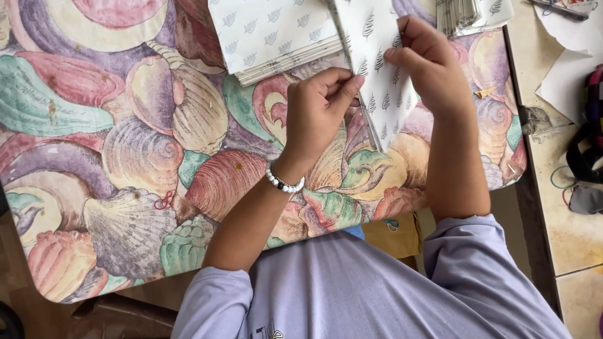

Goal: Folding patterned paper sheets into small pouches or envelopes on a table.

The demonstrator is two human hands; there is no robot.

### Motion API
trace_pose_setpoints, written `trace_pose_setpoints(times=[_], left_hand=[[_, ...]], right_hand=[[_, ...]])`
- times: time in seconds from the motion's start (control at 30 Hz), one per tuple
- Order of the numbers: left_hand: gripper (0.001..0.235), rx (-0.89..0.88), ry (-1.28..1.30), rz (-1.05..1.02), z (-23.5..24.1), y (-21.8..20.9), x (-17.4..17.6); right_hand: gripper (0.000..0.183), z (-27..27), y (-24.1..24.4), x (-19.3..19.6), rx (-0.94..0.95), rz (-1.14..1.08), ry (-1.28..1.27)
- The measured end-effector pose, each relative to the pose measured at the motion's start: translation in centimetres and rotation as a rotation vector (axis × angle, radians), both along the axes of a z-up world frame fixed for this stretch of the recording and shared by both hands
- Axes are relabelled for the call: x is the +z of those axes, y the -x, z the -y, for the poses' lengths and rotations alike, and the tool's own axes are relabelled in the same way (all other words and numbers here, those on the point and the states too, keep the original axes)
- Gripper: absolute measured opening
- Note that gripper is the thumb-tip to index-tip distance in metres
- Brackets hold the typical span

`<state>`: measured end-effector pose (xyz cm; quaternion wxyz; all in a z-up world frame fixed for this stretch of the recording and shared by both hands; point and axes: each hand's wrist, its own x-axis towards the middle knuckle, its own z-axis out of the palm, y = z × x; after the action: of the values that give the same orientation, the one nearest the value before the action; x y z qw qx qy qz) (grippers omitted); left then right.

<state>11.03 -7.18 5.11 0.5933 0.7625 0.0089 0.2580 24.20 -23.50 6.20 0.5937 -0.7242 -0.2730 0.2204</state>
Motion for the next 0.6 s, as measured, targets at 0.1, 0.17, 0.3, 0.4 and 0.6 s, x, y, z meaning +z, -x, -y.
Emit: trace_pose_setpoints(times=[0.1, 0.17, 0.3, 0.4, 0.6], left_hand=[[0.023, 0.051, 0.093, -0.092, 0.2, 0.9, -0.6], [0.019, -0.029, 0.263, -0.191, 0.5, 1.5, -1.3], [0.035, 0.018, -0.398, -0.337, -0.7, 5.1, -2.4], [0.025, -0.049, -0.809, -0.088, -2.5, 5.7, -3.7], [0.061, -0.435, -0.959, -0.143, -4.8, 2.6, -8.9]], right_hand=[[0.018, -1.0, 0.8, 0.8, 0.074, -0.074, -0.041], [0.014, -0.7, 0.5, 0.2, 0.193, -0.086, 0.042], [0.02, -0.1, -1.1, -2.1, 0.499, 0.223, 0.322], [0.039, -1.2, 1.0, -2.2, 0.638, 0.386, 0.467], [0.035, -1.5, 2.3, -2.3, 0.66, 0.587, 0.576]])
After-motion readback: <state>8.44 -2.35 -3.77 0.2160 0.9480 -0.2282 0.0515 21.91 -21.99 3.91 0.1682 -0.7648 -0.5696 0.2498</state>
